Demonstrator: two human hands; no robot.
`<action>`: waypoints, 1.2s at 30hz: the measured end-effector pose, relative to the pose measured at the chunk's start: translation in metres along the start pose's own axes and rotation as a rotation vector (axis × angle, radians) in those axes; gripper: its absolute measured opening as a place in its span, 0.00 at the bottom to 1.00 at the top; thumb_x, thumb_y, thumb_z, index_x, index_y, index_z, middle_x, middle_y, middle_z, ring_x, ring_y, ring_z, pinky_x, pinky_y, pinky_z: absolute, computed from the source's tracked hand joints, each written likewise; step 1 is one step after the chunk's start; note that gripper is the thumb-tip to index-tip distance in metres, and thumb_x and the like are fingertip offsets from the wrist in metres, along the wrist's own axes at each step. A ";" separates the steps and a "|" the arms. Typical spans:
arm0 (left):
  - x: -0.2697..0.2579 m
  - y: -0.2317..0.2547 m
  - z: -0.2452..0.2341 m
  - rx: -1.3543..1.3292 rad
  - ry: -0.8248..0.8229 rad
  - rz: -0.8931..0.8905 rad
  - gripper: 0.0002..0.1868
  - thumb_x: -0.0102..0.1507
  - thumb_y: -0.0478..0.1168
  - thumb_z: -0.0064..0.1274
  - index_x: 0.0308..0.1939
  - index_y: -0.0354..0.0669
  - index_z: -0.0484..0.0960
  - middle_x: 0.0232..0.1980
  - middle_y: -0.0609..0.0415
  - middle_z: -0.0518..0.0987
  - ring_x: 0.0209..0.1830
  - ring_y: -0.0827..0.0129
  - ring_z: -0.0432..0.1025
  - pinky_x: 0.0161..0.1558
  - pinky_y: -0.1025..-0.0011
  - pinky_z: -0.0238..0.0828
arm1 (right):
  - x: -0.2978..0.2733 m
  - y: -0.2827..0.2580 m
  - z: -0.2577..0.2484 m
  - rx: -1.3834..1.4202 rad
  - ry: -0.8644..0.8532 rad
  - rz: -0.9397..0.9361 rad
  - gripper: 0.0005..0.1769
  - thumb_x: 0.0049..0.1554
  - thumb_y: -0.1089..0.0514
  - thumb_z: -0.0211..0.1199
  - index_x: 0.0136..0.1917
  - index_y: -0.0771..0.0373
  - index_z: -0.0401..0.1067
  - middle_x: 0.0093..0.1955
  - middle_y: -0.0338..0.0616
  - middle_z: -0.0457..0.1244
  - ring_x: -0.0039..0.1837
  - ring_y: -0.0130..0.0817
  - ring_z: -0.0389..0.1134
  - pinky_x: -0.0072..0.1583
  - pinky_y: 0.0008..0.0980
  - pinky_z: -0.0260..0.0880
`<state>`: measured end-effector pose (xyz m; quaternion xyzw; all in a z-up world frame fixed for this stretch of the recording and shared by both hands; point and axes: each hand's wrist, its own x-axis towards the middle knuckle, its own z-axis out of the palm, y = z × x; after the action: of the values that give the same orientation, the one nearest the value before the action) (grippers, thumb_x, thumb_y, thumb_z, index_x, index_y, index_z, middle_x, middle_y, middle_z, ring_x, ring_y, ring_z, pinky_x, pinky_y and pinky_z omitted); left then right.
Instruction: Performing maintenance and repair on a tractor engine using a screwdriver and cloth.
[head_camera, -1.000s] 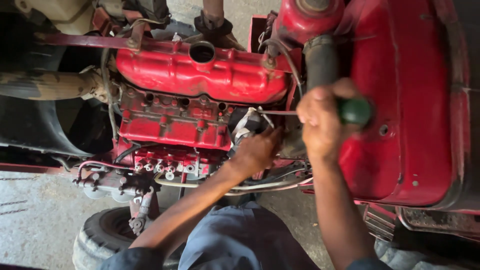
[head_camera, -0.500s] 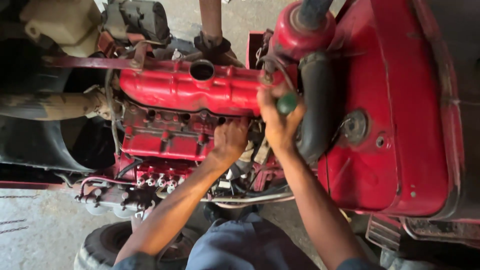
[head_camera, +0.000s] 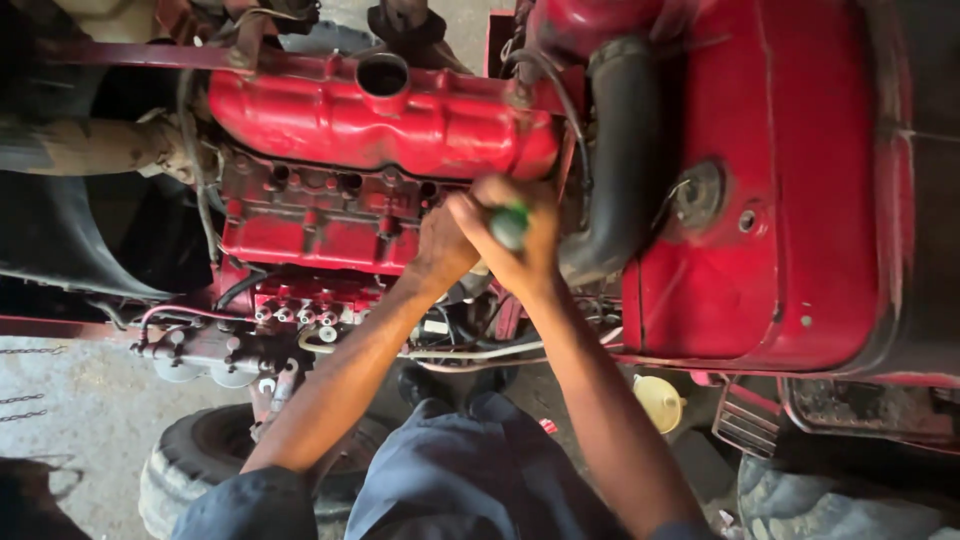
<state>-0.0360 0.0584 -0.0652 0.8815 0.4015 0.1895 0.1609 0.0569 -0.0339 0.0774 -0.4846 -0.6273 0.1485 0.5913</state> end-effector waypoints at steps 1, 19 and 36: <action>-0.001 0.010 -0.013 0.001 -0.001 0.001 0.14 0.62 0.49 0.57 0.46 0.48 0.78 0.42 0.41 0.83 0.41 0.45 0.79 0.42 0.51 0.77 | -0.006 -0.002 -0.008 0.000 0.002 0.000 0.19 0.59 0.58 0.71 0.34 0.61 0.63 0.30 0.32 0.54 0.34 0.23 0.55 0.40 0.28 0.55; -0.004 -0.024 0.024 -0.190 0.244 0.031 0.12 0.63 0.44 0.57 0.49 0.52 0.75 0.42 0.40 0.85 0.45 0.41 0.79 0.43 0.47 0.75 | 0.034 0.020 0.011 0.085 -0.169 0.101 0.19 0.56 0.50 0.73 0.33 0.56 0.66 0.29 0.28 0.58 0.33 0.22 0.60 0.44 0.30 0.63; -0.008 0.024 -0.061 -0.463 0.168 -0.027 0.19 0.63 0.38 0.54 0.58 0.42 0.74 0.43 0.39 0.84 0.44 0.41 0.78 0.42 0.47 0.74 | 0.076 0.008 0.013 0.377 -0.091 0.199 0.12 0.54 0.56 0.71 0.34 0.59 0.70 0.31 0.31 0.65 0.36 0.25 0.69 0.40 0.32 0.72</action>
<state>-0.0532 0.0454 -0.0026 0.7969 0.3711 0.3467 0.3271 0.0617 0.0342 0.1132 -0.4178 -0.5635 0.3428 0.6248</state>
